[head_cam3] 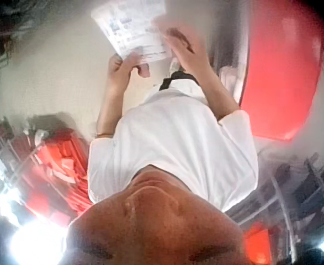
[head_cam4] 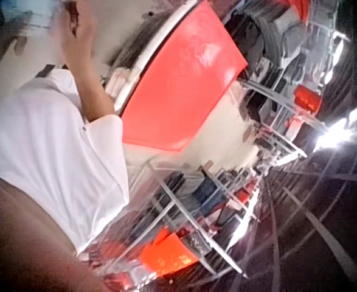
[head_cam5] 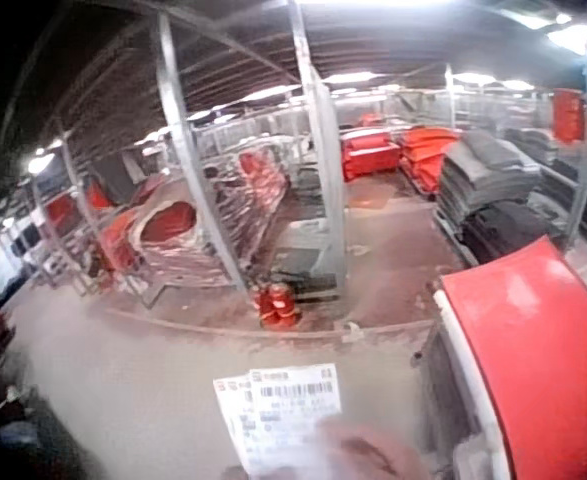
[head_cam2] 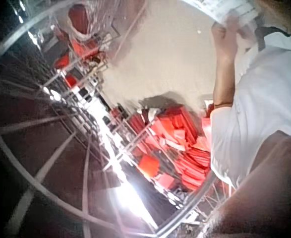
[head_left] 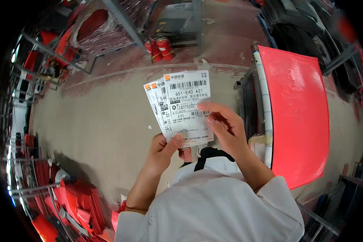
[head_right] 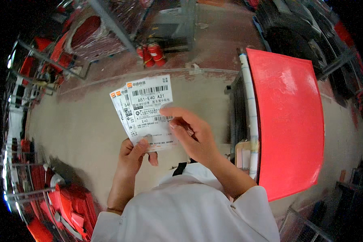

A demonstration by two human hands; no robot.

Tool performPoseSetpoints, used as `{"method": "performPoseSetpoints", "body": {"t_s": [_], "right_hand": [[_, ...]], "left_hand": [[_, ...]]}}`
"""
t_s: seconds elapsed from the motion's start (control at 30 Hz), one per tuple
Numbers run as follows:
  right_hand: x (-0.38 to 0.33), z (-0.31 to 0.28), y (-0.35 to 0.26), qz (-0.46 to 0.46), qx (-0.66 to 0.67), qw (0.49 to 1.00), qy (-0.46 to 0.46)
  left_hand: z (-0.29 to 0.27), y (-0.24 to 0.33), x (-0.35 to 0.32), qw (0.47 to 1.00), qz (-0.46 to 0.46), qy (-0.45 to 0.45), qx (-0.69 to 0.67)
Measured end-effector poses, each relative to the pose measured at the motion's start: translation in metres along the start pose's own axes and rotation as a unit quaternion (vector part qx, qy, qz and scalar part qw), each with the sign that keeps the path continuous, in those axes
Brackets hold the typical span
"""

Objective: The person sorts various floor mats by moving them between stacks and placing labels on them while walking through a warehouse.

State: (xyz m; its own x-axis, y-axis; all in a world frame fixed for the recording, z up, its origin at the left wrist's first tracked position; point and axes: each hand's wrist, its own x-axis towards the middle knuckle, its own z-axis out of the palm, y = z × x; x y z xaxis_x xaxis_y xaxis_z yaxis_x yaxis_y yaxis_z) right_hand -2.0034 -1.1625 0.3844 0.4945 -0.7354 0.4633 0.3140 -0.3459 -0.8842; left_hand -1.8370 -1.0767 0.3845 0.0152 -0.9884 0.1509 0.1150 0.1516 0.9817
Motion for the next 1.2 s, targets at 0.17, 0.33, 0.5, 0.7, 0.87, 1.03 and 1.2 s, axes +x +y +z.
{"method": "performPoseSetpoints", "body": {"t_s": [0.17,0.33,0.5,0.7,0.87,1.03,1.2], "right_hand": [[-0.012,0.005,-0.019,-0.063,-0.009,0.994,0.091],[-0.022,0.018,-0.026,-0.062,-0.040,0.985,0.158],[-0.044,0.035,-0.028,-0.066,-0.053,0.974,0.212],[-0.083,0.069,-0.055,-0.132,-0.068,0.948,0.281],[-0.179,0.091,-0.085,-0.110,-0.210,0.878,0.416],[-0.203,0.111,-0.107,-0.116,-0.176,0.836,0.507],[-0.220,0.126,-0.070,-0.095,-0.248,0.828,0.494]], "left_hand": [[0.003,0.013,0.006,0.997,-0.012,-0.081,0.006],[-0.002,0.010,0.014,0.988,-0.029,-0.149,-0.004],[-0.013,0.011,0.009,0.972,-0.041,-0.228,-0.027],[-0.009,0.031,-0.024,0.942,-0.046,-0.329,-0.041],[0.018,0.043,-0.096,0.926,-0.073,-0.369,-0.023],[0.033,0.061,-0.104,0.906,-0.049,-0.420,0.006],[0.041,0.015,-0.120,0.912,-0.024,-0.409,0.032]]}}
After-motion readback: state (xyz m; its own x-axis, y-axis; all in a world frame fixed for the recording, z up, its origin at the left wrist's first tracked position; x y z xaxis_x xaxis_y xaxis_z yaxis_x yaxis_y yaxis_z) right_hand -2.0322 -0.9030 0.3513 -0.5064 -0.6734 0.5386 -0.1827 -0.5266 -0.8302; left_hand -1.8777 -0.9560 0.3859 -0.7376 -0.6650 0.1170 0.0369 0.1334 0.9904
